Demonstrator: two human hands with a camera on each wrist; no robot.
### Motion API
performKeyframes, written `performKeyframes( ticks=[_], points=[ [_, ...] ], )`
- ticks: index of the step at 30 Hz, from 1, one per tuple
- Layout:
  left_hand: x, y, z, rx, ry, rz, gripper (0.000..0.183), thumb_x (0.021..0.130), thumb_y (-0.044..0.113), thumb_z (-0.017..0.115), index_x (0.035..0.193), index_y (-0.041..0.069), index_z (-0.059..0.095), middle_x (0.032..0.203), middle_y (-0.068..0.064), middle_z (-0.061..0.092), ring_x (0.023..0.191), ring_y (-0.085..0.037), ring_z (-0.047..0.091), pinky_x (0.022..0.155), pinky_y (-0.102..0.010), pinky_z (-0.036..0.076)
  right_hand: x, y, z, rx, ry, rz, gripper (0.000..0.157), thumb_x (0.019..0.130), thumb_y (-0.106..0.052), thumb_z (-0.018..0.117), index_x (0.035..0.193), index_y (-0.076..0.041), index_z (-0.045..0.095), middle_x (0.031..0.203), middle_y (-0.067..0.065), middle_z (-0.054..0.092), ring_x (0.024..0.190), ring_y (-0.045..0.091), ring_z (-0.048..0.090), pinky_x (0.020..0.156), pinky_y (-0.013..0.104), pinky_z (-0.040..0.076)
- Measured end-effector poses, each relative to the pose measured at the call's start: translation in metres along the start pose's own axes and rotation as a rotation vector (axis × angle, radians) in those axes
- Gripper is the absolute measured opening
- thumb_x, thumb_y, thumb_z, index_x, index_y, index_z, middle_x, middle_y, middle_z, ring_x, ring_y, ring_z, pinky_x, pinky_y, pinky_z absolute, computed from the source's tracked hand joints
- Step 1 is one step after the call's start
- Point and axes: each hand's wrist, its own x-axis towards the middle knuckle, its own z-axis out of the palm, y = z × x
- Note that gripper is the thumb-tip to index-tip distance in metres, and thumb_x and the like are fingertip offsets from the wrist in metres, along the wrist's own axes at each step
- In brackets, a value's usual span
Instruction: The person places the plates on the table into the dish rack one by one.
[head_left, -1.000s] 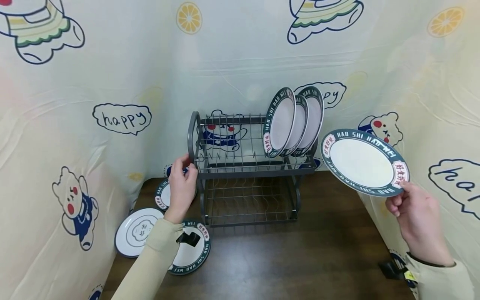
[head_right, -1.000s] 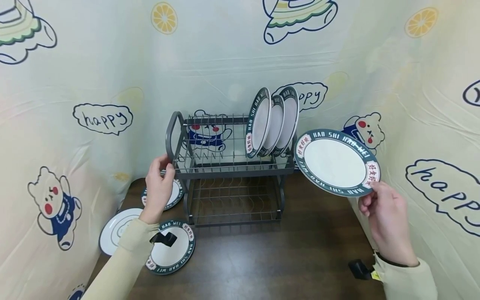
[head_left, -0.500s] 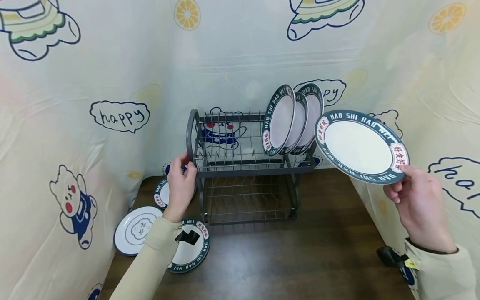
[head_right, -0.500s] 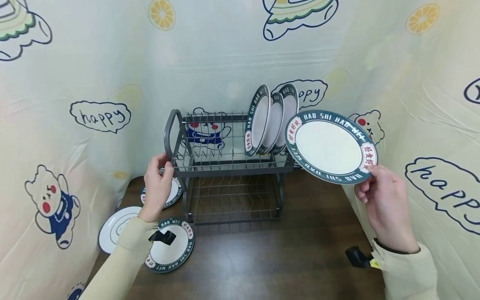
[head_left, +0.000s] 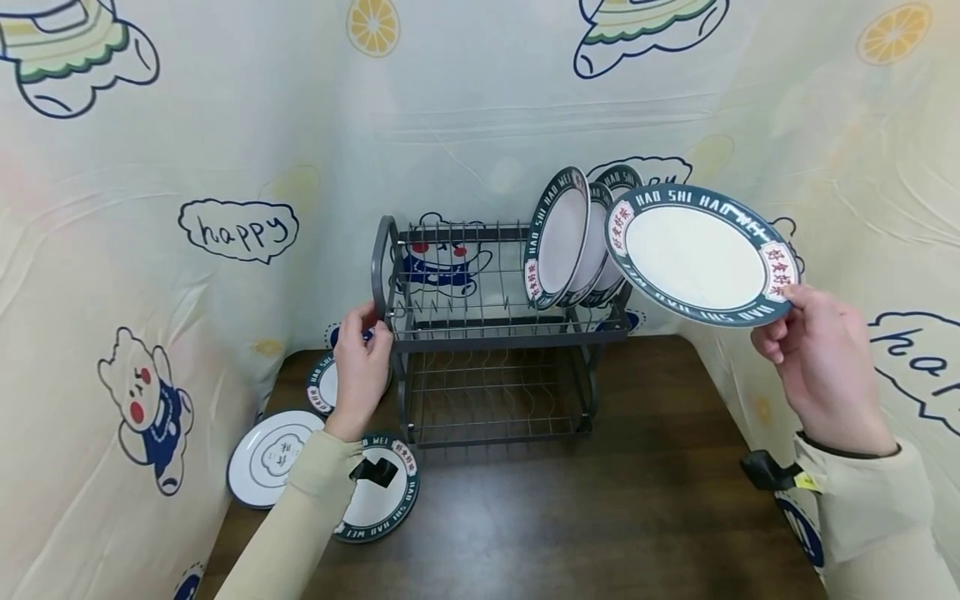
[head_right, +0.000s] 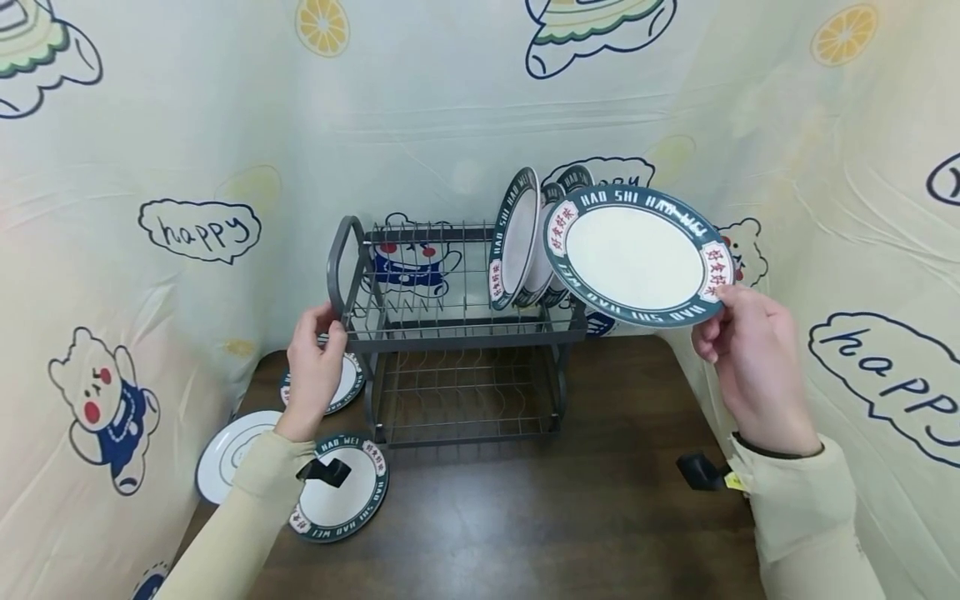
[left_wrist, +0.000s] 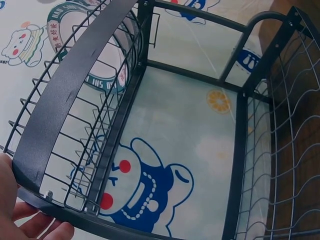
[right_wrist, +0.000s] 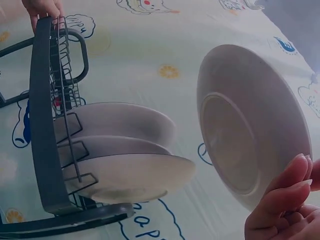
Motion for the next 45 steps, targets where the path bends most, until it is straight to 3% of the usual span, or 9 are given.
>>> performKeyframes(
  ticks=[13,18,25,32,39,45],
  points=[
    [0.000,0.005,-0.002,0.015,-0.001,-0.007,0.039,0.106,0.013,0.049,0.141,-0.002,0.052,0.134,-0.020,0.055,0.119,-0.029,0.056,0.106,-0.053,0.052,0.033,-0.009,0.040,-0.112,0.009,-0.034,0.032,0.105,-0.004,0.050,0.079,0.007,0.067,0.064,0.009,0.057,0.051,0.019,0.046,0.044,0.023,0.038],
    [0.000,0.005,-0.001,0.013,0.001,-0.013,0.039,0.105,0.013,0.049,0.141,-0.002,0.052,0.135,-0.020,0.055,0.119,-0.028,0.056,0.106,-0.053,0.052,0.047,-0.012,0.059,-0.271,0.059,-0.048,0.033,0.104,-0.008,0.050,0.081,0.002,0.071,0.061,0.005,0.058,0.050,0.015,0.046,0.042,0.021,0.038],
    [-0.001,0.004,0.000,0.014,-0.004,-0.010,0.039,0.106,0.013,0.049,0.141,-0.001,0.052,0.136,-0.019,0.055,0.121,-0.028,0.056,0.106,-0.052,0.052,0.067,-0.009,0.075,-0.432,0.100,-0.080,0.035,0.100,-0.006,0.051,0.070,-0.002,0.067,0.054,0.003,0.055,0.042,0.012,0.047,0.039,0.020,0.039],
    [-0.002,0.004,0.000,0.022,-0.003,-0.011,0.038,0.106,0.014,0.049,0.141,-0.001,0.053,0.135,-0.019,0.055,0.120,-0.028,0.056,0.105,-0.052,0.052,0.078,-0.010,0.093,-0.747,0.102,-0.154,0.036,0.100,-0.013,0.047,0.070,-0.005,0.067,0.054,0.000,0.055,0.044,0.013,0.049,0.041,0.020,0.042],
    [-0.001,0.004,0.001,0.029,0.003,-0.013,0.038,0.106,0.014,0.049,0.141,-0.001,0.053,0.134,-0.019,0.055,0.118,-0.027,0.056,0.105,-0.053,0.053,0.089,-0.006,0.109,-0.923,0.077,-0.267,0.034,0.098,-0.016,0.051,0.069,-0.004,0.064,0.050,-0.002,0.054,0.045,0.013,0.051,0.038,0.022,0.031],
    [-0.001,0.003,0.002,0.028,-0.002,-0.021,0.038,0.106,0.015,0.049,0.141,-0.001,0.053,0.133,-0.019,0.056,0.118,-0.029,0.056,0.104,-0.053,0.053,0.094,0.006,0.122,-1.184,0.054,-0.506,0.028,0.092,-0.009,0.051,0.067,-0.002,0.063,0.054,0.003,0.050,0.049,0.015,0.045,0.045,0.022,0.025]
  ],
)
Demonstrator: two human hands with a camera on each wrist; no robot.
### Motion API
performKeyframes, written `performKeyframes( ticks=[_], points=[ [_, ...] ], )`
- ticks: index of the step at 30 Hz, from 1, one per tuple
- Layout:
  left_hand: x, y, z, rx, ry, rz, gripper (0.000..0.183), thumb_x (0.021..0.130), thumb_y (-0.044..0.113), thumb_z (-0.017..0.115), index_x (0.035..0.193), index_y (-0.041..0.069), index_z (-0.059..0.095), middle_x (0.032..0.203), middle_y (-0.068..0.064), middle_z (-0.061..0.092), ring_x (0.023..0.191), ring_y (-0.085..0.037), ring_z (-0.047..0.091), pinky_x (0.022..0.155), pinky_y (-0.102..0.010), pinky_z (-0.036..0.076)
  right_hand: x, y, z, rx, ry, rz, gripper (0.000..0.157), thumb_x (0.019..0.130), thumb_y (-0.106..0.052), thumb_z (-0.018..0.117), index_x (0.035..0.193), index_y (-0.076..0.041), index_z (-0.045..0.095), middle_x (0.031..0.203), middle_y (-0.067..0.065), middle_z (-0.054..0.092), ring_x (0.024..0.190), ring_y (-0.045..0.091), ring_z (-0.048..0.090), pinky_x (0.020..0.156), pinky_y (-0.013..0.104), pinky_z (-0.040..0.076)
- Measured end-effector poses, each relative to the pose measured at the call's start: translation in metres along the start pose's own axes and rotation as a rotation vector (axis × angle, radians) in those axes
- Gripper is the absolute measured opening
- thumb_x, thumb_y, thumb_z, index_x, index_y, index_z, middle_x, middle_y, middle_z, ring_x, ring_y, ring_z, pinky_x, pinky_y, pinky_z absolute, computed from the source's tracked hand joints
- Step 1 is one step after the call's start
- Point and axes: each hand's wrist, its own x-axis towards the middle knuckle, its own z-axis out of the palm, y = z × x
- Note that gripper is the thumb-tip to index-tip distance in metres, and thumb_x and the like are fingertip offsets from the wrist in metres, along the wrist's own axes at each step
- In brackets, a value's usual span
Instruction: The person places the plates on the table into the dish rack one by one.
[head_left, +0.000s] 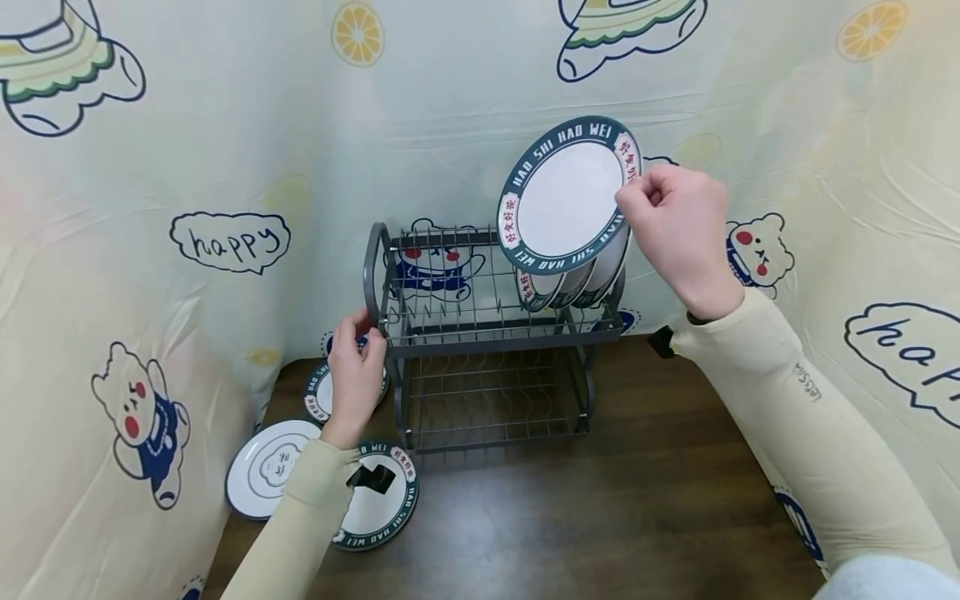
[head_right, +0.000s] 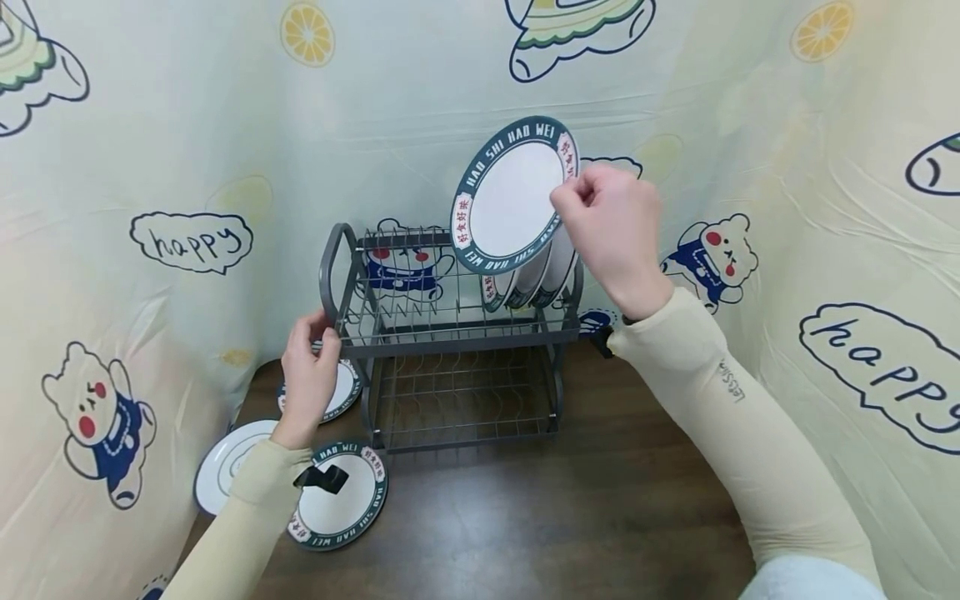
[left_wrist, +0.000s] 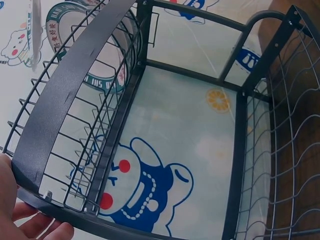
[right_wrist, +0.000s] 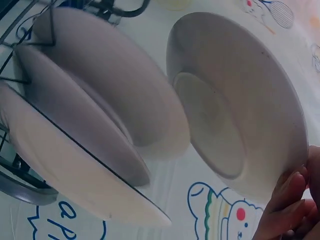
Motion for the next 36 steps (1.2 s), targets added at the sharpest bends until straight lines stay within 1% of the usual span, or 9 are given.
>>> performKeyframes(
  ticks=[2,6,8,11,15,19,26,32,36],
  points=[
    [0.000,0.000,0.000,0.000,0.001,-0.001,0.038,0.106,0.014,0.048,0.141,-0.001,0.053,0.133,-0.019,0.056,0.117,-0.029,0.056,0.104,-0.054,0.052,0.000,-0.002,0.006,-0.066,0.015,-0.077,0.027,0.091,-0.007,0.051,0.069,-0.001,0.064,0.057,0.006,0.052,0.053,0.017,0.046,0.047,0.023,0.026],
    [-0.001,0.001,0.000,0.001,0.003,-0.001,0.038,0.106,0.014,0.047,0.141,-0.002,0.053,0.133,-0.020,0.056,0.117,-0.029,0.056,0.105,-0.055,0.052,-0.002,-0.003,0.017,-0.129,0.036,-0.201,0.027,0.093,-0.006,0.052,0.072,0.002,0.067,0.060,0.013,0.059,0.053,0.024,0.051,0.048,0.024,0.027],
    [-0.001,0.001,0.000,0.000,0.003,-0.001,0.038,0.106,0.014,0.048,0.141,-0.002,0.053,0.133,-0.020,0.056,0.117,-0.030,0.056,0.104,-0.054,0.052,-0.002,-0.003,0.022,-0.157,0.053,-0.251,0.027,0.094,-0.007,0.053,0.074,0.003,0.068,0.061,0.014,0.062,0.052,0.026,0.053,0.048,0.024,0.027],
    [-0.001,0.001,0.000,-0.002,0.003,-0.003,0.039,0.106,0.014,0.048,0.141,-0.001,0.053,0.134,-0.020,0.056,0.118,-0.030,0.056,0.105,-0.054,0.052,-0.001,-0.004,0.028,-0.194,0.061,-0.303,0.027,0.095,-0.009,0.055,0.075,0.002,0.068,0.061,0.014,0.063,0.051,0.028,0.054,0.048,0.026,0.027],
    [-0.001,0.001,0.001,-0.001,0.003,-0.006,0.039,0.106,0.015,0.049,0.141,-0.001,0.052,0.135,-0.020,0.056,0.120,-0.030,0.055,0.105,-0.054,0.052,-0.002,-0.005,0.037,-0.239,0.037,-0.320,0.029,0.096,-0.010,0.054,0.073,0.000,0.066,0.060,0.014,0.063,0.050,0.029,0.054,0.048,0.031,0.029],
    [-0.001,0.001,0.001,-0.006,0.005,-0.005,0.039,0.106,0.015,0.049,0.141,-0.001,0.052,0.135,-0.020,0.056,0.121,-0.030,0.056,0.105,-0.054,0.052,-0.004,-0.006,0.046,-0.303,0.023,-0.345,0.031,0.098,-0.013,0.054,0.071,-0.001,0.064,0.058,0.013,0.060,0.047,0.029,0.050,0.045,0.032,0.029],
    [0.000,0.002,0.001,-0.007,0.007,-0.002,0.040,0.106,0.015,0.049,0.142,-0.002,0.052,0.136,-0.020,0.055,0.122,-0.031,0.055,0.107,-0.054,0.051,-0.007,-0.009,0.060,-0.419,0.026,-0.402,0.028,0.093,-0.011,0.054,0.068,-0.003,0.063,0.053,0.009,0.053,0.044,0.028,0.048,0.041,0.032,0.027],
    [-0.001,0.001,0.001,-0.005,0.010,0.003,0.039,0.106,0.014,0.049,0.141,-0.002,0.053,0.135,-0.020,0.055,0.121,-0.030,0.056,0.106,-0.054,0.051,-0.009,-0.012,0.070,-0.471,0.022,-0.434,0.031,0.092,-0.011,0.052,0.062,-0.007,0.050,0.050,0.006,0.044,0.042,0.024,0.037,0.041,0.031,0.021],
    [-0.001,0.001,0.001,0.000,0.014,0.015,0.038,0.105,0.013,0.049,0.139,-0.003,0.053,0.134,-0.021,0.055,0.119,-0.031,0.056,0.105,-0.054,0.052,-0.010,-0.012,0.076,-0.485,0.002,-0.436,0.030,0.090,-0.010,0.053,0.061,-0.009,0.045,0.050,0.004,0.040,0.044,0.021,0.030,0.041,0.032,0.020]
  ],
)
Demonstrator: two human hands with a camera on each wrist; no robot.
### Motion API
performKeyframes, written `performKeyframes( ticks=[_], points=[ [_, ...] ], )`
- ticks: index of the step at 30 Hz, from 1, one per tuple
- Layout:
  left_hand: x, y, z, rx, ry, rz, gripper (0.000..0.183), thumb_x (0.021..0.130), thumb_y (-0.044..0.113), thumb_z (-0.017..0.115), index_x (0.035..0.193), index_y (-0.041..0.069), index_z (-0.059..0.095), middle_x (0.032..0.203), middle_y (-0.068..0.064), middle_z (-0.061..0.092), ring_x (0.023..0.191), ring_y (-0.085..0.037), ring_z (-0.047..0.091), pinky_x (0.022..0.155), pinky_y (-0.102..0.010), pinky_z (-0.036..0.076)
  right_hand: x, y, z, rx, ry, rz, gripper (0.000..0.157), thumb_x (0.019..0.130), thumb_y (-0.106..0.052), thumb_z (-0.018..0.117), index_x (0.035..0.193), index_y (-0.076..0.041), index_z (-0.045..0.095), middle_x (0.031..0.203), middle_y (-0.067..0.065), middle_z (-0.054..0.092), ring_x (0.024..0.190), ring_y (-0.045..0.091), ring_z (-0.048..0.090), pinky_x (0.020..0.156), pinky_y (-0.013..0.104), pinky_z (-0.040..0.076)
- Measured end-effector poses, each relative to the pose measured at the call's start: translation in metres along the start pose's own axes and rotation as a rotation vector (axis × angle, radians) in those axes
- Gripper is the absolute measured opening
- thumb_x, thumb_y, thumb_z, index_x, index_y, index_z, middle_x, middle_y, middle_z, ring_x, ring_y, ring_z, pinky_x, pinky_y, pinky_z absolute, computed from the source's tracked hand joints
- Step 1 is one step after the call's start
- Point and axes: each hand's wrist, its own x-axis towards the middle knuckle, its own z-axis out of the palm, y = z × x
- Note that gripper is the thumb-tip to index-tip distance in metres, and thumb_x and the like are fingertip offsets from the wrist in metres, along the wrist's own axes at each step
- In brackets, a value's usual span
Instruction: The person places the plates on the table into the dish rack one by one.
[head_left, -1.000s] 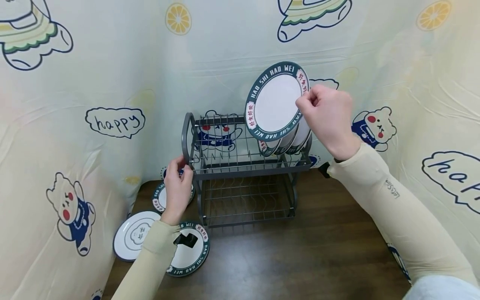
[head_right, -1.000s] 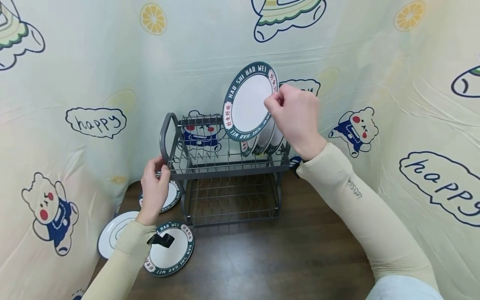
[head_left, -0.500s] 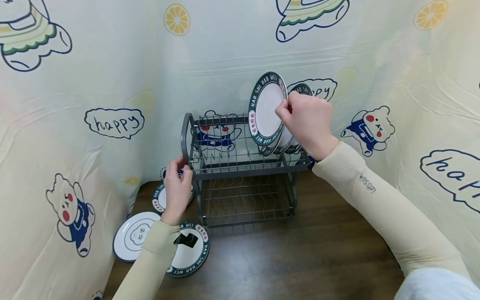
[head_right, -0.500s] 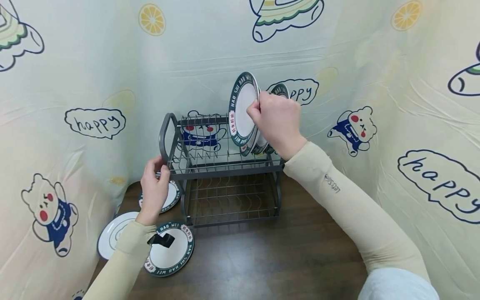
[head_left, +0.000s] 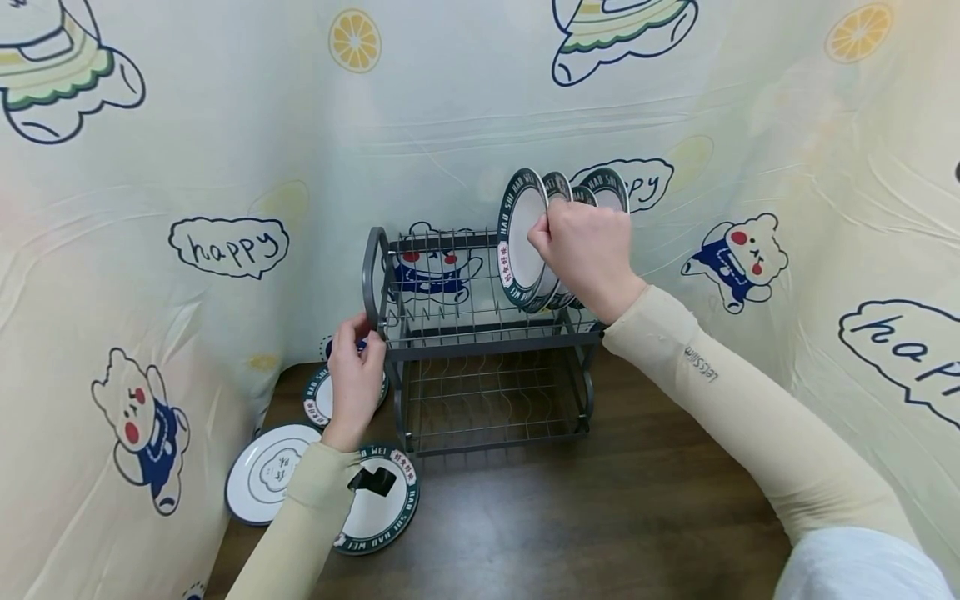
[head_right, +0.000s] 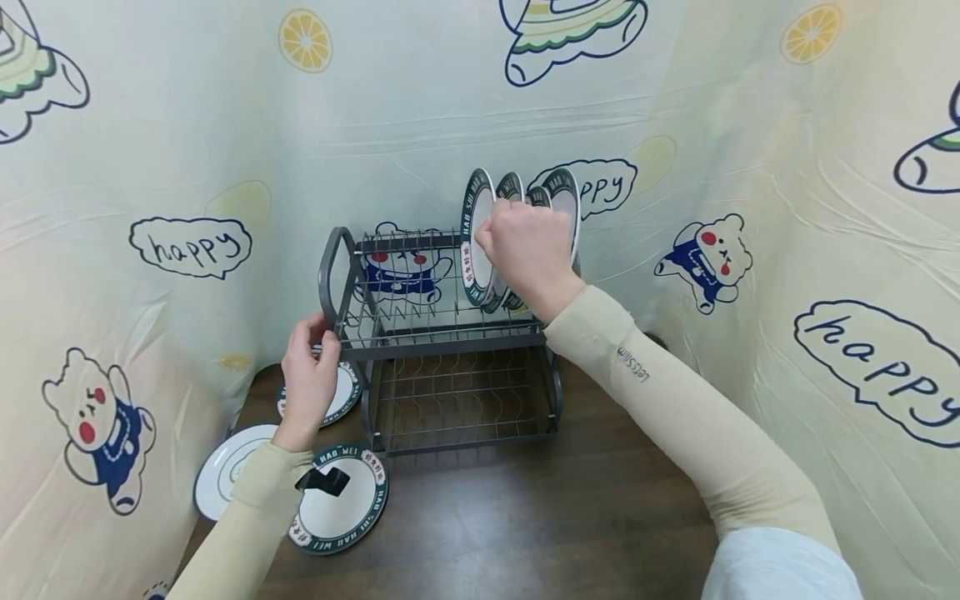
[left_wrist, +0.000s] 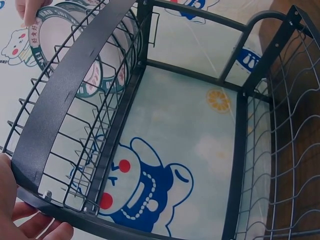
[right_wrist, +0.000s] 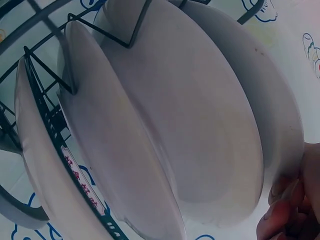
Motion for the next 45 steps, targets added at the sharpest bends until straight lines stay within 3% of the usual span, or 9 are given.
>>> performKeyframes(
  ticks=[12,23,31,37,45],
  points=[
    [0.001,0.000,0.000,-0.003,0.002,-0.003,0.036,0.106,0.012,0.048,0.138,-0.002,0.054,0.134,-0.020,0.055,0.119,-0.030,0.055,0.105,-0.054,0.052,0.001,-0.011,0.010,-0.080,-0.001,-0.008,0.032,0.091,-0.011,0.057,0.061,-0.009,0.046,0.051,0.001,0.037,0.045,0.019,0.033,0.041,0.030,0.020],
    [0.000,-0.001,-0.002,-0.006,0.001,0.000,0.037,0.106,0.013,0.048,0.139,-0.002,0.053,0.134,-0.020,0.055,0.121,-0.031,0.055,0.106,-0.055,0.051,0.003,-0.021,0.018,-0.140,-0.001,-0.058,0.038,0.088,-0.007,0.059,0.058,-0.013,0.036,0.051,-0.002,0.026,0.048,0.015,0.020,0.043,0.027,0.014],
    [-0.002,-0.001,-0.001,-0.010,0.000,-0.018,0.036,0.106,0.013,0.048,0.139,-0.001,0.053,0.135,-0.019,0.054,0.121,-0.031,0.054,0.107,-0.056,0.050,0.004,-0.028,0.022,-0.157,-0.107,-0.043,0.039,0.096,-0.008,0.054,0.059,-0.012,0.041,0.051,-0.002,0.029,0.048,0.014,0.023,0.044,0.028,0.017],
    [-0.003,-0.001,-0.001,-0.005,-0.006,-0.021,0.037,0.106,0.013,0.048,0.140,-0.001,0.053,0.136,-0.020,0.054,0.122,-0.031,0.054,0.107,-0.054,0.050,0.005,-0.030,0.023,-0.169,-0.134,-0.025,0.041,0.097,-0.009,0.054,0.060,-0.013,0.040,0.052,-0.002,0.028,0.048,0.014,0.023,0.044,0.027,0.017],
    [-0.002,0.000,0.000,0.000,0.001,-0.022,0.037,0.106,0.013,0.048,0.140,-0.001,0.053,0.136,-0.020,0.054,0.123,-0.031,0.055,0.108,-0.053,0.050,0.008,-0.032,0.015,-0.146,-0.225,0.022,0.043,0.103,-0.011,0.052,0.060,-0.012,0.044,0.051,-0.001,0.033,0.047,0.015,0.029,0.043,0.028,0.020]
  ],
)
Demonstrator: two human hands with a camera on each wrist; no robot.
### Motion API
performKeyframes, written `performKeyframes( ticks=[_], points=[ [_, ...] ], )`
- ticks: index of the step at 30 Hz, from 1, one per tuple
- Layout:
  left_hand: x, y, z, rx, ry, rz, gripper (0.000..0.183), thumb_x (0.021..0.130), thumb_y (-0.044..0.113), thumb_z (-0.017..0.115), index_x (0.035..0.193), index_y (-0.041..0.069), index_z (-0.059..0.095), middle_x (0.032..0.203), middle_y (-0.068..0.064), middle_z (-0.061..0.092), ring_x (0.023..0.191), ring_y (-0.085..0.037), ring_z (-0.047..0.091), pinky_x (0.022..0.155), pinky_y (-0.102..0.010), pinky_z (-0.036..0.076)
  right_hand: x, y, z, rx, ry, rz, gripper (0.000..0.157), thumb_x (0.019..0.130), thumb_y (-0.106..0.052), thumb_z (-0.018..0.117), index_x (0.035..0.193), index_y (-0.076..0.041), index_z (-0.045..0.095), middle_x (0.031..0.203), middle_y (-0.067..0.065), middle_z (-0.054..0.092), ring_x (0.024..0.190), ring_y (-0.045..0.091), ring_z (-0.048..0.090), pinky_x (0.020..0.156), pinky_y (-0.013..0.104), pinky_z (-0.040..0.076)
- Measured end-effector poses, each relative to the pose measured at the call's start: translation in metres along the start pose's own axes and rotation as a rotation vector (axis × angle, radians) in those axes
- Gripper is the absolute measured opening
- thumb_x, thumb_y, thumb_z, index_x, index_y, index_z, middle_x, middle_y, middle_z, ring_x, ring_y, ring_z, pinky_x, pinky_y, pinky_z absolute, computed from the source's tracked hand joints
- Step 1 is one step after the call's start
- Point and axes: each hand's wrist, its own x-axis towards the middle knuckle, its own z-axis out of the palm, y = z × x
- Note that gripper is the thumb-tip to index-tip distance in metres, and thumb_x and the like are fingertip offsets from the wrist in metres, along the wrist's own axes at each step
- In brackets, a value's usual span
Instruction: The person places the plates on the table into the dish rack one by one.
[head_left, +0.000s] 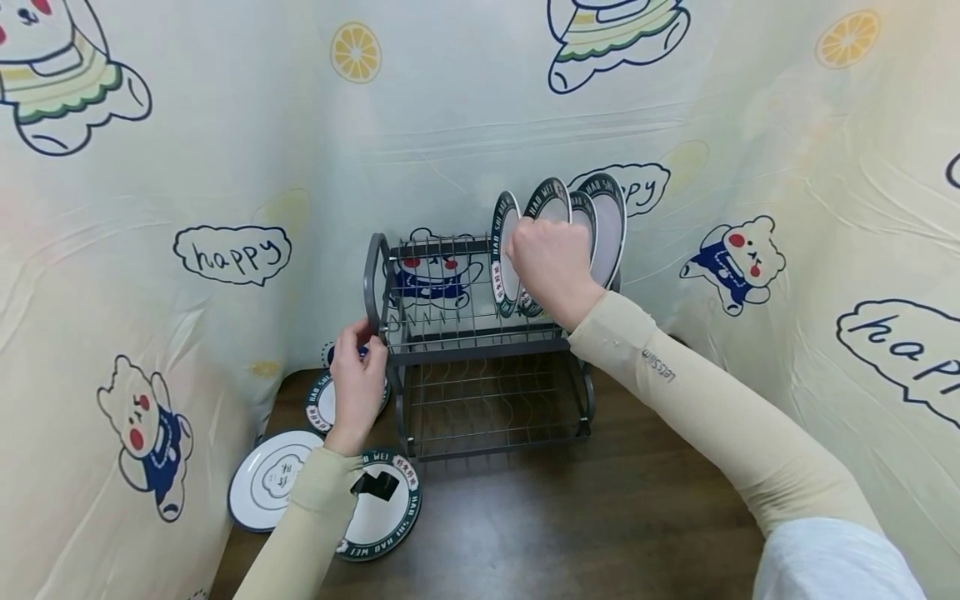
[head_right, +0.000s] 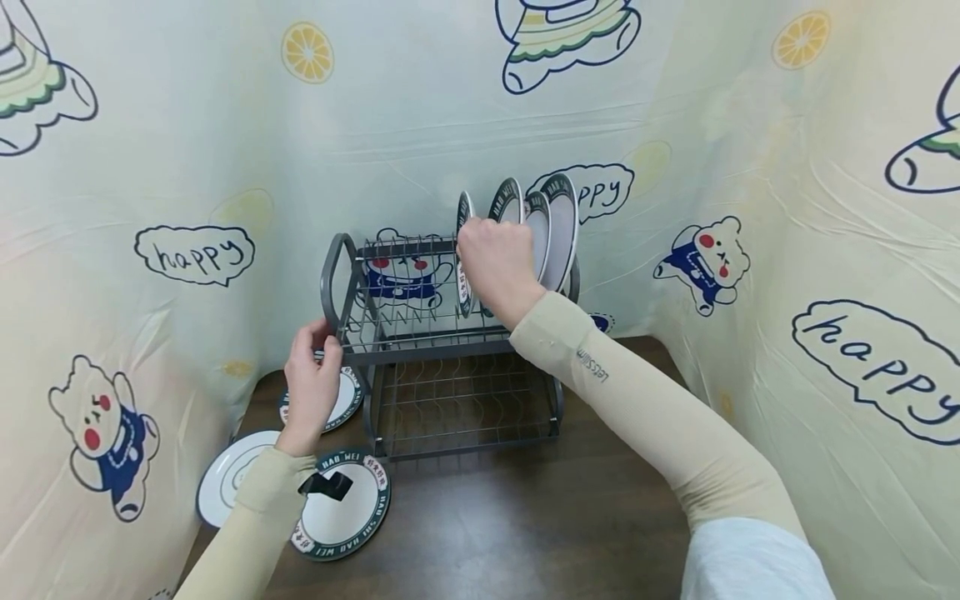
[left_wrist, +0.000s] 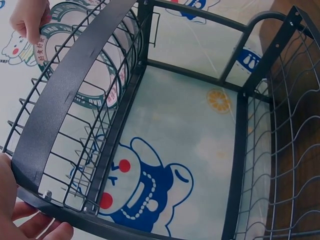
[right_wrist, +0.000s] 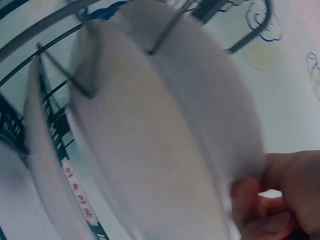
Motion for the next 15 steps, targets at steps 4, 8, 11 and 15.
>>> performKeyframes(
  ticks=[4,8,11,15],
  points=[
    [0.001,0.001,-0.001,-0.003,0.001,0.005,0.037,0.106,0.013,0.048,0.139,-0.002,0.053,0.135,-0.021,0.054,0.122,-0.032,0.055,0.107,-0.054,0.051,0.003,0.001,-0.010,0.023,-0.130,0.045,0.047,0.106,-0.016,0.049,0.060,-0.013,0.044,0.051,-0.001,0.035,0.048,0.016,0.033,0.042,0.028,0.023],
    [0.001,0.003,-0.001,0.001,-0.005,0.000,0.038,0.106,0.014,0.048,0.140,-0.002,0.053,0.135,-0.020,0.054,0.122,-0.031,0.055,0.107,-0.054,0.051,0.005,0.004,-0.016,0.053,-0.251,0.096,0.049,0.108,-0.020,0.046,0.060,-0.013,0.045,0.053,-0.001,0.036,0.050,0.018,0.036,0.043,0.029,0.027],
    [0.001,0.003,0.000,-0.001,-0.010,-0.002,0.038,0.106,0.014,0.048,0.140,-0.002,0.052,0.136,-0.020,0.054,0.122,-0.031,0.055,0.107,-0.053,0.051,0.004,0.006,-0.018,0.066,-0.298,0.113,0.048,0.110,-0.023,0.046,0.064,-0.010,0.056,0.055,0.002,0.044,0.052,0.020,0.043,0.044,0.031,0.031],
    [0.000,0.002,0.000,-0.007,-0.007,-0.002,0.038,0.106,0.014,0.048,0.140,-0.002,0.052,0.136,-0.020,0.054,0.123,-0.031,0.055,0.107,-0.053,0.051,0.003,0.006,-0.021,0.060,-0.330,0.089,0.028,0.105,-0.016,0.056,0.086,-0.005,0.073,0.067,0.009,0.062,0.059,0.024,0.054,0.048,0.035,0.045]
  ],
)
